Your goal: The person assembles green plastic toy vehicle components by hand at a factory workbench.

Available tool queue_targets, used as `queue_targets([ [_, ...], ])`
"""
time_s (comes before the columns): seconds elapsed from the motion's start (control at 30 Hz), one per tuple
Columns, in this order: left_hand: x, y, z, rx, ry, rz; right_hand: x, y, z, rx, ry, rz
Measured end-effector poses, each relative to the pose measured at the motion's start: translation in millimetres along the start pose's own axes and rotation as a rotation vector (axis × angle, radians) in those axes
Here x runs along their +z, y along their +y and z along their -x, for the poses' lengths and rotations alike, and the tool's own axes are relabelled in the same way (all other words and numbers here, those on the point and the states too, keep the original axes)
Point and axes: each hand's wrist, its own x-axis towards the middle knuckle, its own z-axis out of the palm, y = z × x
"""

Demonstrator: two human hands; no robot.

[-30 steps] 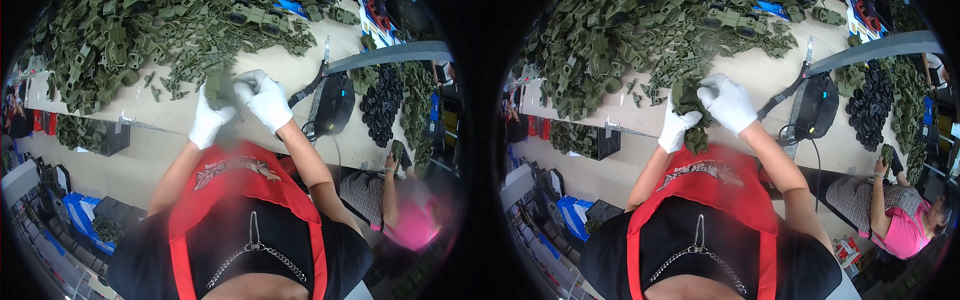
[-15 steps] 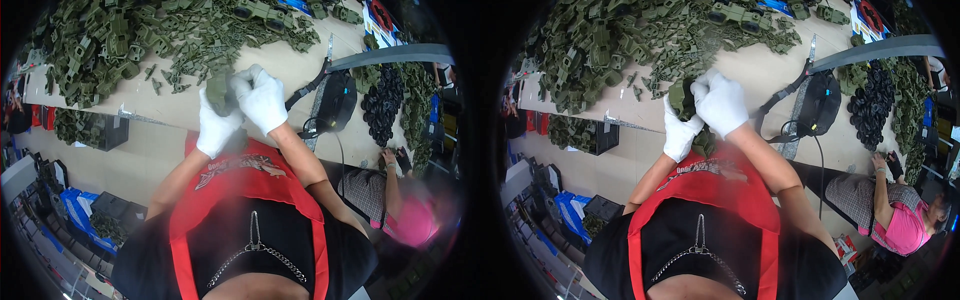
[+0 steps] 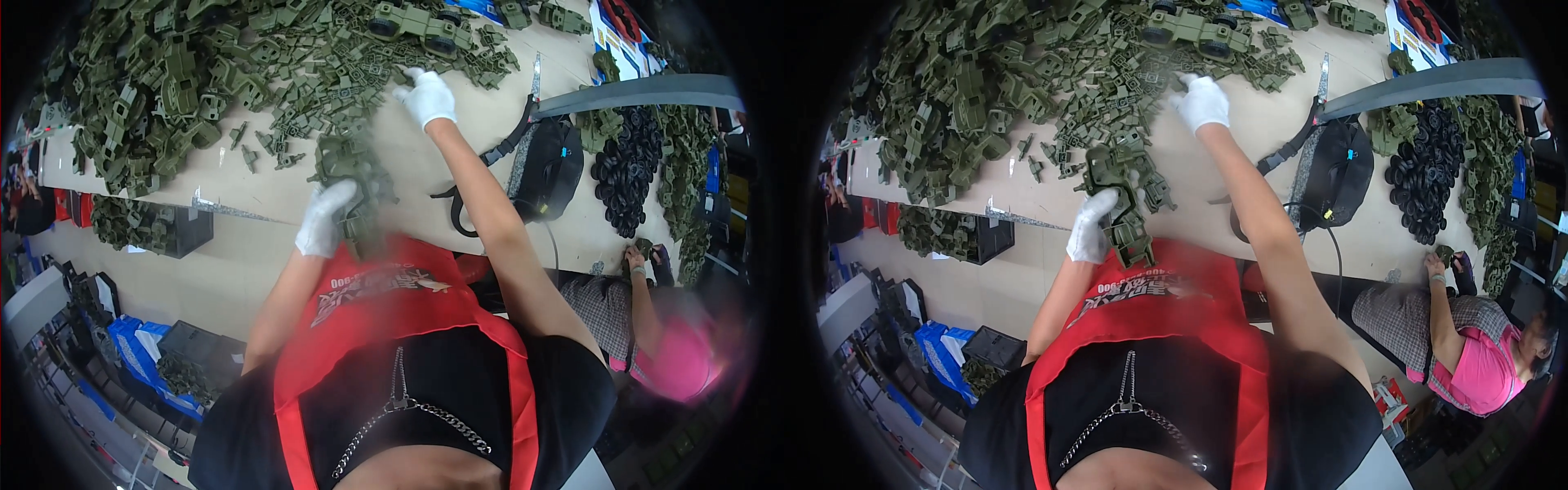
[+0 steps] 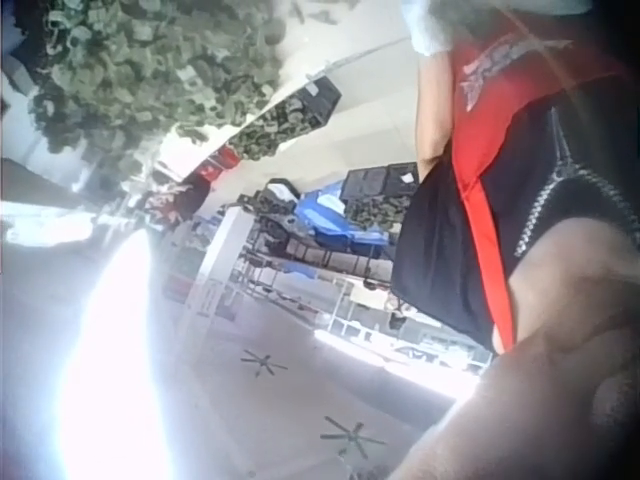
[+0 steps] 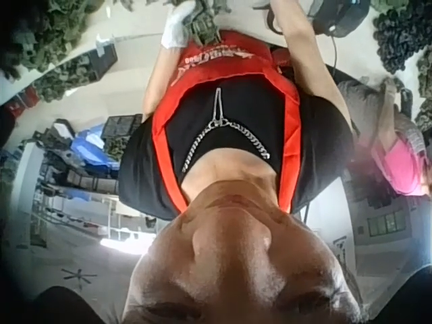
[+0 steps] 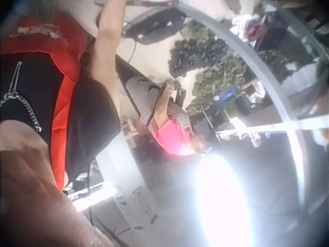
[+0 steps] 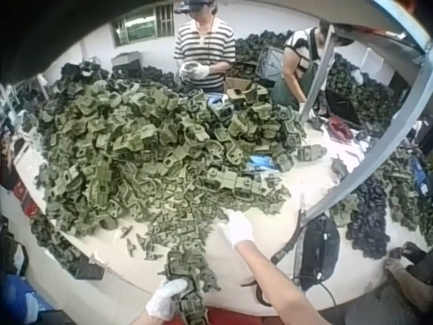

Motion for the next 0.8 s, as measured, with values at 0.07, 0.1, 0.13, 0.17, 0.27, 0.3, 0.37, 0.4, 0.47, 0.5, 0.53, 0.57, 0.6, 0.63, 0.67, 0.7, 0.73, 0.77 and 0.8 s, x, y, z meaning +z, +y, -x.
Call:
queue_targets([
  [0.07,5,-12,1,0.077,0.097,0.028,24,8,-3,-0.121,-0.061,0.022],
  [0.1,1,-16,0,0.101,0.095,-0.016,24,9,-2,-0.103,-0.084,0.001],
  [0.13,-1,-19,-1,0.122,0.091,-0.061,21,11,-3,-0.103,-0.089,0.001],
  [0.17,-4,-13,-1,0.083,0.089,-0.022,13,12,0,-0.089,-0.053,-0.025],
  [0.27,-15,1,-5,0.191,0.111,0.010,-43,-9,30,-0.095,-0.205,-0.164],
  [0.3,-9,7,-3,0.214,0.081,-0.048,-74,-24,56,-0.147,-0.350,-0.207],
  [0.37,-6,10,-1,0.108,0.093,-0.077,-96,-31,107,-0.744,-0.366,-0.298],
  [0.4,-2,4,1,0.062,0.117,-0.026,-111,-41,126,-0.755,-0.497,-0.228],
  [0.47,1,-10,3,0.139,0.128,-0.060,-129,-62,148,-0.555,-0.716,-0.162],
  [0.5,1,-15,6,0.218,0.130,-0.102,-130,-63,155,-0.475,-0.719,-0.251],
  [0.53,1,-17,10,0.214,0.130,-0.098,-128,-62,161,-0.395,-0.719,-0.339],
  [0.57,1,-16,14,0.194,0.168,-0.093,-123,-62,168,-0.391,-0.718,-0.338],
  [0.6,2,-16,19,0.175,0.207,-0.087,-117,-63,174,-0.187,-0.708,-0.416],
  [0.63,8,-16,27,0.218,0.182,-0.114,-113,-65,179,0.016,-0.693,-0.491],
  [0.67,9,-18,32,0.218,0.184,-0.111,-115,-70,182,0.016,-0.696,-0.489],
  [0.7,10,-20,37,0.274,0.210,-0.127,-121,-76,184,0.032,-0.631,-0.415],
  [0.73,10,-21,40,0.331,0.235,-0.143,-125,-82,188,0.048,-0.565,-0.341],
  [0.77,12,-22,43,0.338,0.198,-0.127,-126,-87,195,0.047,-0.567,-0.337],
  [0.8,11,-25,45,0.338,0.198,-0.122,-127,-93,203,0.015,-0.536,-0.331],
])
